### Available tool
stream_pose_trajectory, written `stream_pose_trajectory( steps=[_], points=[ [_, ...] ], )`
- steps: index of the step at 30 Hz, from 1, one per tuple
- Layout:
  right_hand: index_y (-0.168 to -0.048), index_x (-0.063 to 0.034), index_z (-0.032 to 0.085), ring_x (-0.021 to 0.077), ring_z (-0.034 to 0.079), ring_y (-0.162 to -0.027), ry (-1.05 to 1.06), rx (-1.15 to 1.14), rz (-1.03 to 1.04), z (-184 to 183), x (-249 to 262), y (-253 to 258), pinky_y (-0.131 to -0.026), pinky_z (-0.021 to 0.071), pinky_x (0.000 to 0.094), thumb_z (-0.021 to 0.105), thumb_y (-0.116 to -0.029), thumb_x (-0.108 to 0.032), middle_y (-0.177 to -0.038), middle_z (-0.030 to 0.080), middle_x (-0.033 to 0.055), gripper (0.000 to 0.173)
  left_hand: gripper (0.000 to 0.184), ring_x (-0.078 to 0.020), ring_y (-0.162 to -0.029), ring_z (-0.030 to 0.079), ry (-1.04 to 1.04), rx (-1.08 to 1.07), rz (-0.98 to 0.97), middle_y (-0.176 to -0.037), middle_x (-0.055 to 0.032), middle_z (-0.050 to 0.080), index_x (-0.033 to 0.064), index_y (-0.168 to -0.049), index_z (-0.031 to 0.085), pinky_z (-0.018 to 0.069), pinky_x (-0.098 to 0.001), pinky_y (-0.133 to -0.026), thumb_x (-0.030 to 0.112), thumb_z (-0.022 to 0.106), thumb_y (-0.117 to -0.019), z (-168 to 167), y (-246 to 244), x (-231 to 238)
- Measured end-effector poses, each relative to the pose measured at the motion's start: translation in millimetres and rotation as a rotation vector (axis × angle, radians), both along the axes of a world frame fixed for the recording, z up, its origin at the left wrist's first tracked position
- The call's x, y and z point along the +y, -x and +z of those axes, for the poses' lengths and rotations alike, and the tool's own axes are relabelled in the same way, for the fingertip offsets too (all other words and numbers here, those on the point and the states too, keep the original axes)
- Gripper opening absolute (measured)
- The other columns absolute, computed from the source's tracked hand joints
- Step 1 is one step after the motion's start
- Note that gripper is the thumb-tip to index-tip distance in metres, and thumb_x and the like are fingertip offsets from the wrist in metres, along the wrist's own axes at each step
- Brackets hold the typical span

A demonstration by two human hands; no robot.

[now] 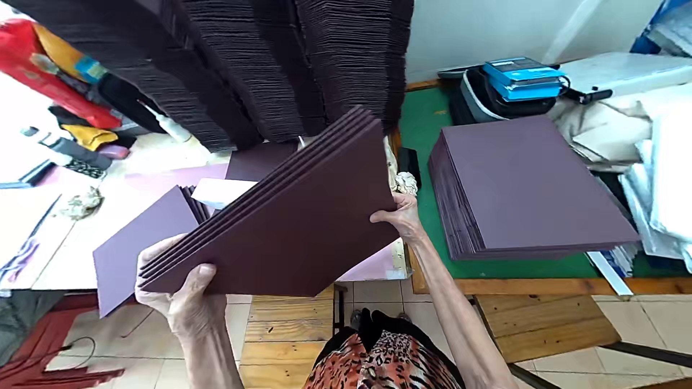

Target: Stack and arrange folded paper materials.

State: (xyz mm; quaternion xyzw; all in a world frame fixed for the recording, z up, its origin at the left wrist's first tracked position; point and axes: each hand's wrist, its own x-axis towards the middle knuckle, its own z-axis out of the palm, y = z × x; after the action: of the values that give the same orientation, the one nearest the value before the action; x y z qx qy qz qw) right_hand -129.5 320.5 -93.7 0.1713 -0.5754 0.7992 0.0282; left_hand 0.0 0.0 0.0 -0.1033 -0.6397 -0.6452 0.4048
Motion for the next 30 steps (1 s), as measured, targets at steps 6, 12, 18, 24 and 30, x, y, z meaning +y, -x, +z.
stream_pose_trajectory(
  steps=[6, 12, 18, 24, 30],
  points=[
    [-0.091, -0.0034, 0.072, 0.0018, 0.071, -0.075, -0.214, -0.195, 0.044, -53.3, 2.6, 6.3, -0.075, 0.0609, 0.024, 0.084, -0.0637, 0.011, -0.082, 0.075, -0.0031, 0.033, 0.063, -0.006, -0.096, 0.072, 0.076, -0.168, 0.044, -0.103, 0.011, 0.074, 0.0137, -0.114, 0.059, 0.0612, -0.0296, -0.087, 0.022, 0.094, -0.0629, -34.0, 19.5, 17.0],
    [-0.097, 0.0025, 0.069, -0.0003, 0.07, -0.085, -0.29, -0.248, 0.127, -88.3, 6.5, 9.8, -0.085, 0.0581, 0.0223, 0.083, -0.0646, 0.01, -0.088, 0.075, -0.0013, 0.036, 0.094, -0.0018, -0.097, 0.07, -0.059, -0.304, 0.141, -0.101, 0.013, 0.071, 0.0043, -0.12, 0.043, 0.0603, -0.0271, -0.089, 0.019, 0.097, -0.0457, -53.7, 16.1, 26.0],
    [-0.096, 0.0017, 0.069, -0.0019, 0.069, -0.084, -0.293, -0.296, 0.167, -98.4, 8.2, 9.9, -0.085, 0.0576, 0.0206, 0.079, -0.0696, 0.011, -0.087, 0.075, -0.003, 0.029, 0.093, 0.0006, -0.1, 0.068, -0.076, -0.421, 0.116, -0.103, 0.0134, 0.07, 0.0037, -0.122, 0.043, 0.0585, -0.0244, -0.091, 0.018, 0.096, -0.0477, -100.1, 11.6, 31.3],
    [-0.098, 0.0031, 0.07, -0.001, 0.069, -0.085, -0.28, -0.367, 0.132, -101.6, 5.3, 7.7, -0.085, 0.0576, 0.0206, 0.077, -0.0739, 0.01, -0.088, 0.075, -0.0009, 0.026, 0.071, 0.0058, -0.095, 0.067, 0.048, -0.734, 0.085, -0.103, 0.0016, 0.069, -0.0138, -0.121, 0.047, 0.0566, -0.0167, -0.087, 0.013, 0.084, -0.0661, -191.5, 6.9, 33.2],
    [-0.099, 0.0051, 0.071, 0.0006, 0.07, -0.085, -0.232, -0.37, 0.062, -109.6, -1.3, 3.9, -0.085, 0.0577, 0.0218, 0.078, -0.0747, 0.009, -0.09, 0.076, 0.0028, 0.026, 0.052, 0.0054, -0.095, 0.067, -0.015, -0.753, 0.098, -0.103, -0.0032, 0.068, -0.0165, -0.12, 0.045, 0.0558, -0.0158, -0.089, 0.002, 0.071, -0.0786, -222.0, 9.2, 47.4]
  ],
)
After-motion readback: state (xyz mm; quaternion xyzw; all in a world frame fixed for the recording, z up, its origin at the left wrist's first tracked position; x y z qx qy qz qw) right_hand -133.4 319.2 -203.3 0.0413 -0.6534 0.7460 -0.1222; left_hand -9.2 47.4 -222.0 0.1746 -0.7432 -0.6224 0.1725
